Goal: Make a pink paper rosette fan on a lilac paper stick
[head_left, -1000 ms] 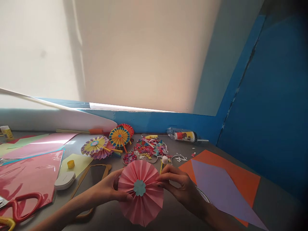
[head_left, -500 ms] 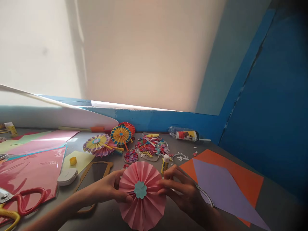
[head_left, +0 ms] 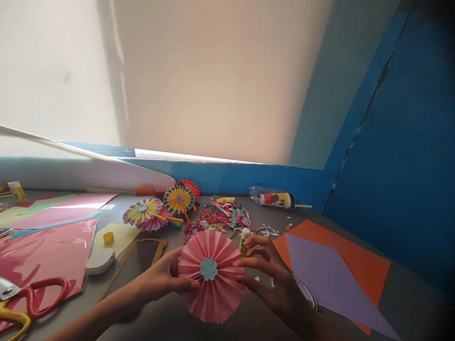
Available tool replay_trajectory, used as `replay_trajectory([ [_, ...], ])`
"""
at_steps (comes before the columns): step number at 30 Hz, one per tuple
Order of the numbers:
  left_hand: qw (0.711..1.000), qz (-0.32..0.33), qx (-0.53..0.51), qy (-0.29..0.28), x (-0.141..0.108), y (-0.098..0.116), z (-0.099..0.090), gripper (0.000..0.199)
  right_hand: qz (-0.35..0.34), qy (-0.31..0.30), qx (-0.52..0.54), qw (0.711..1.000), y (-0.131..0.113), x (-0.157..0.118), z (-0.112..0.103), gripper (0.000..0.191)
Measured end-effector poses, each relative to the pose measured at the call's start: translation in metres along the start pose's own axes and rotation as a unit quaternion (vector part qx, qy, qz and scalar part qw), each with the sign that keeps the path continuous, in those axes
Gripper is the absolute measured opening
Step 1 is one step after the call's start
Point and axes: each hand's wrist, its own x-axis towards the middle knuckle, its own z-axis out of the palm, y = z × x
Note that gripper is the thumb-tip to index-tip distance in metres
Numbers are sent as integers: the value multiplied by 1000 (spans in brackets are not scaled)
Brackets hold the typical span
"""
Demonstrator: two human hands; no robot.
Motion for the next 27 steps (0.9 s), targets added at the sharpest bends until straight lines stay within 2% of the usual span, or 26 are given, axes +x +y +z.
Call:
replay_trajectory([
  [4, 1000, 25, 0, 14, 0, 5, 5, 54, 68, -69, 77, 992, 1, 2, 5, 17],
  [6, 999, 30, -10, 17, -1, 8, 9, 55, 61, -61, 80, 993, 2, 3, 8, 12],
  [9, 1000, 22, -9, 20, -4, 11, 15, 53, -23, 4, 4, 1000, 4, 2, 9, 13],
  [12, 1000, 12, -3, 22, -7, 9, 17, 49, -118, 50, -126, 984, 4, -1, 6, 17],
  [15, 1000, 0, 6, 24, -7, 2, 18, 47, -191, 37, -223, 955, 0, -2, 2, 22],
  [18, 1000, -1, 6, 20, -7, -4, 17, 49, -218, 16, -267, 939, -4, -2, 0, 21],
  [20, 1000, 3, 1, 19, -6, -5, 17, 49, -203, 15, -246, 948, -6, -2, -2, 19],
  [24, 999, 4, 0, 44, -5, -2, 16, 49, -118, 63, -103, 986, -4, -2, -5, 16],
  [27, 999, -7, -6, 54, -4, 0, 14, 52, -76, 82, -44, 993, 0, -2, -6, 21],
])
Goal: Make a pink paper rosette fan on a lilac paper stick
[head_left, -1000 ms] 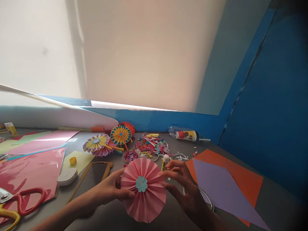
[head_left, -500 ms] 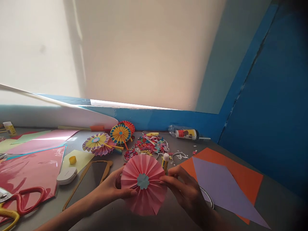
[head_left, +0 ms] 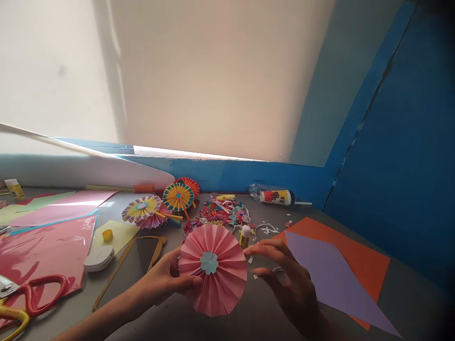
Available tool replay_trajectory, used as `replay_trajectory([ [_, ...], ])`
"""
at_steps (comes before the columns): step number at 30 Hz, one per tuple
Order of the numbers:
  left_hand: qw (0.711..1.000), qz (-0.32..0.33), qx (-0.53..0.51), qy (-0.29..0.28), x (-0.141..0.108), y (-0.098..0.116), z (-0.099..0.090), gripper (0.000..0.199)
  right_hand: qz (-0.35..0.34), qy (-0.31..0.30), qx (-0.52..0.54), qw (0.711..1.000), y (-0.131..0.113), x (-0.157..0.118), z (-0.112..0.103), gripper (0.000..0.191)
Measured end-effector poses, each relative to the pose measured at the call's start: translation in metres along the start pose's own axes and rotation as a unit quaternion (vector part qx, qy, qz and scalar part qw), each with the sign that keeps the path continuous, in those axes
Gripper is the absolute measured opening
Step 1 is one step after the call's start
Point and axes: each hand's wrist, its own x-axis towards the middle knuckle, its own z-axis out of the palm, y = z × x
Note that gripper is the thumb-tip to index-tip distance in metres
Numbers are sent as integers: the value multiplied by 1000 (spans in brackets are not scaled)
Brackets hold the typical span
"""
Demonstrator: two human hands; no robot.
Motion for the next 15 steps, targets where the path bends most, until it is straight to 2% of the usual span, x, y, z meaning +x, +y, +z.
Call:
replay_trajectory([
  [4, 1000, -17, 3, 11, 0, -2, -1, 50, -17, -23, 2, 1000, 1, 1, 4, 33],
  [10, 1000, 0, 8, -8, -4, 2, 5, 51, -9, -28, 7, 1000, -3, 2, 11, 26],
  [15, 1000, -15, 8, -14, -9, 10, 10, 51, -67, -17, -63, 996, -4, 1, 12, 26],
])
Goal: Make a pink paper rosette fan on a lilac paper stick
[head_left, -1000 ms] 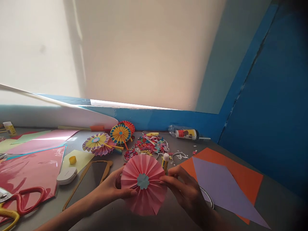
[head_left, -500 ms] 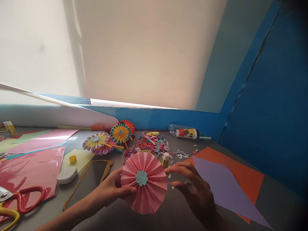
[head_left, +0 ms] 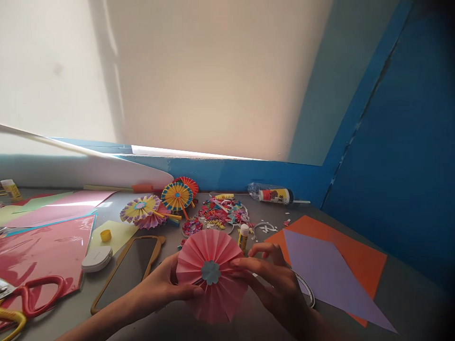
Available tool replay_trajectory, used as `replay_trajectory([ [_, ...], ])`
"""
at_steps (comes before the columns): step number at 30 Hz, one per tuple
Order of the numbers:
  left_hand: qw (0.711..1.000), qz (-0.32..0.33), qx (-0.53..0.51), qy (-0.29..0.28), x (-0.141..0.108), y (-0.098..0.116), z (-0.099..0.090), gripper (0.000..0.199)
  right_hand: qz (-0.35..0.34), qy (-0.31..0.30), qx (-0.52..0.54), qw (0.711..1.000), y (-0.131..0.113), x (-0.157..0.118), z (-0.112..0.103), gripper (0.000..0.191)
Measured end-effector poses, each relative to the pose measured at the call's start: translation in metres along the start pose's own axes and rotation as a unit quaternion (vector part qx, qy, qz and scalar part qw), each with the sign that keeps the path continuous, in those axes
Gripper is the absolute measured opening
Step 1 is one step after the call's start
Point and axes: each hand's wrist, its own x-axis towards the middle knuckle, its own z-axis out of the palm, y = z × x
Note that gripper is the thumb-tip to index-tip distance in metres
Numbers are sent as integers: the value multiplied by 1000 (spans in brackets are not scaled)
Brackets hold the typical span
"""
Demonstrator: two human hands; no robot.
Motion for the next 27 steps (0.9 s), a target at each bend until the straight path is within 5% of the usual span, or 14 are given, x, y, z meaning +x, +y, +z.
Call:
replay_trajectory([
  [11, 999, -11, -15, -28, -3, 8, 8, 48, -45, -28, 14, 999, -4, -8, -4, 36],
  [17, 1000, -18, -7, 7, 1, 1, 2, 48, -3, 9, 34, 999, 4, -4, -7, 28],
  [23, 1000, -15, -18, 7, 2, -1, 2, 46, -71, 18, -1, 997, 3, -2, -16, 36],
  [27, 998, -22, -52, 21, 4, -4, 2, 43, -42, 33, -31, 998, -1, -5, -14, 23],
])
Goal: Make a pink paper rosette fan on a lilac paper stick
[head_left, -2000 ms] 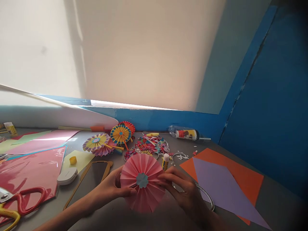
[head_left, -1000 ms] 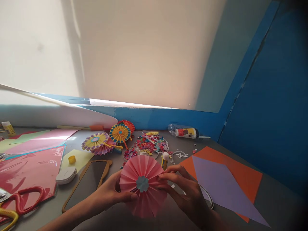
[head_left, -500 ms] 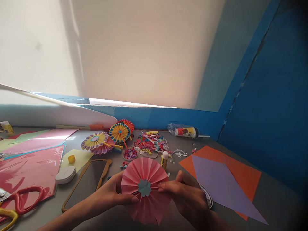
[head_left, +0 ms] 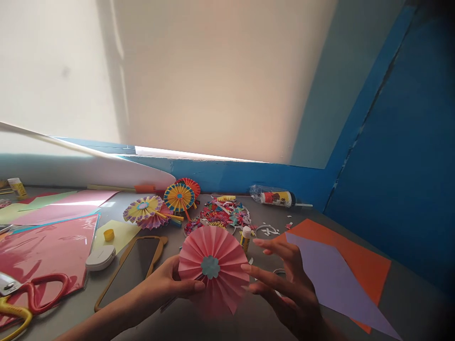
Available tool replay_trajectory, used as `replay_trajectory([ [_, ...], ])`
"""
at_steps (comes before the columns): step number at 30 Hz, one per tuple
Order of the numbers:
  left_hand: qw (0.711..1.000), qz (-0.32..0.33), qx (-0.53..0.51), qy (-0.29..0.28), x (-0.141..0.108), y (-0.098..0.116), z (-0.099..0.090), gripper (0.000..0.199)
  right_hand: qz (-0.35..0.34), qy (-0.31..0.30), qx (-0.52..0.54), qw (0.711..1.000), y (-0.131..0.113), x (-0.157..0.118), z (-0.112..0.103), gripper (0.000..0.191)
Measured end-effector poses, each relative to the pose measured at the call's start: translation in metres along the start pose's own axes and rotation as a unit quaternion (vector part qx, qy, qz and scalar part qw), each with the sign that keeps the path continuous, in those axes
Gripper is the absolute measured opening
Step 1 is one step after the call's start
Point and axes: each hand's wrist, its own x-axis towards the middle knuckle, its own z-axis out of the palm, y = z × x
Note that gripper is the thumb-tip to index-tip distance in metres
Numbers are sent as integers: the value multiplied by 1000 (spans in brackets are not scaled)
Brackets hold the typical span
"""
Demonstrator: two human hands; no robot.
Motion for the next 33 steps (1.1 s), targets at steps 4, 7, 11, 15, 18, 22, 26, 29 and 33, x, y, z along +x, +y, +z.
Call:
replay_trajectory([
  [4, 1000, -17, -26, -6, 1, -3, 0, 42, 49, -19, 19, 998, -2, 0, 8, 25],
  [7, 999, -19, -32, -21, 0, -4, 3, 41, 61, -31, 34, 997, -2, 3, 12, 26],
  [11, 999, -21, -28, -27, -3, -3, 7, 40, 46, -25, 46, 998, -2, 5, 13, 26],
  [15, 1000, -25, 6, -15, -7, 1, 12, 43, 13, -2, 11, 1000, -5, 5, 12, 25],
  [18, 999, -25, 14, -17, -10, 4, 15, 44, -7, -8, -2, 1000, -6, 7, 8, 22],
  [22, 1000, -25, 8, -11, -9, 5, 13, 35, 8, -18, 14, 1000, -2, 10, 3, 16],
  [26, 999, -30, 15, -4, -7, 1, 10, 36, 16, -4, 2, 1000, 0, 9, 4, 18],
  [29, 999, -31, -5, -13, -6, -1, 11, 40, -10, -13, -9, 1000, -2, 8, 4, 20],
  [33, 998, -31, -55, 0, -5, -1, 11, 43, 0, -22, -8, 1000, -3, 6, 2, 17],
])
